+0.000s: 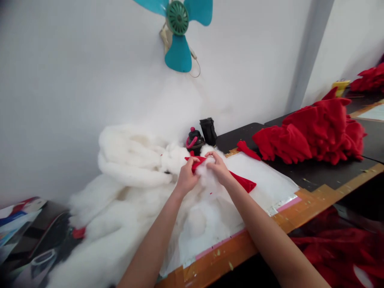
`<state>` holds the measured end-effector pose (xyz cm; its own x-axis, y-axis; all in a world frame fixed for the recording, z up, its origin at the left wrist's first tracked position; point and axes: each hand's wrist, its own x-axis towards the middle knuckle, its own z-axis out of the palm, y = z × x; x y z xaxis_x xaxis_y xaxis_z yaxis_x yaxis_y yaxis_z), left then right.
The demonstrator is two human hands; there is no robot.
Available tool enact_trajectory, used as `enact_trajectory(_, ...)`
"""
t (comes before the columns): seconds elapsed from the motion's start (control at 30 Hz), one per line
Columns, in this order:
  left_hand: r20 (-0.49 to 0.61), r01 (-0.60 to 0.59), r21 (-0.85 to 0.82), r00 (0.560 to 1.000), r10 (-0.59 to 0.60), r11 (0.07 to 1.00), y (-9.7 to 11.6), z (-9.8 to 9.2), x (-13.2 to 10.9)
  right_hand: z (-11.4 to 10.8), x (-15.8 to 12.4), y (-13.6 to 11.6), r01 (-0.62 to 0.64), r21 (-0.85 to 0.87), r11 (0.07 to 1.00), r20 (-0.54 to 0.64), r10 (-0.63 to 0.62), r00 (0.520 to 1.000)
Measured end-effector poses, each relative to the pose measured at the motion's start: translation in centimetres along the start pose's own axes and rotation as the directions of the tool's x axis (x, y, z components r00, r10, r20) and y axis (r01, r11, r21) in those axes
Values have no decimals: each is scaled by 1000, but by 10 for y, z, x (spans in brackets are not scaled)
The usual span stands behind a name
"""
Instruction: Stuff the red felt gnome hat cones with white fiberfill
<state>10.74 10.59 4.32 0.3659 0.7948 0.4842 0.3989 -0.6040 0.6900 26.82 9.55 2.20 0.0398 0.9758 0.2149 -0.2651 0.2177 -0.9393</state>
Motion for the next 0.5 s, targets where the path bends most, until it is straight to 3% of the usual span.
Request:
enact_trajectory(0.07, -123, 31, -4, 992, -31, 1000, -6, -5, 2, 1, -3, -8, -99, 90, 991, 211, 78, 974)
enact_trajectory(0.13, -227, 42, -46, 973, -51, 998, -13, -8, 4, 3, -5, -10, -126, 106, 986, 301, 89, 950)
enact_trajectory(0.2, -291, 34, -77, 955, -55, 996, -16, -9, 4, 8, -4, -7, -113, 104, 988, 274, 81, 958)
enact_trajectory(0.27, -286, 8, -79, 958, -30, 997, -16, -9, 3, 13, -3, -2, -84, 114, 990, 216, 58, 975)
enact_trajectory(0.4, -154, -105, -164, 985, 80, 981, -4, -10, 0, 16, 1, -1, -3, 74, 997, 94, -4, 996)
enact_trajectory(0.5, -22, -138, -258, 990, 136, 956, 4, -9, -3, 11, 1, -5, 94, -94, 991, -38, -98, 994)
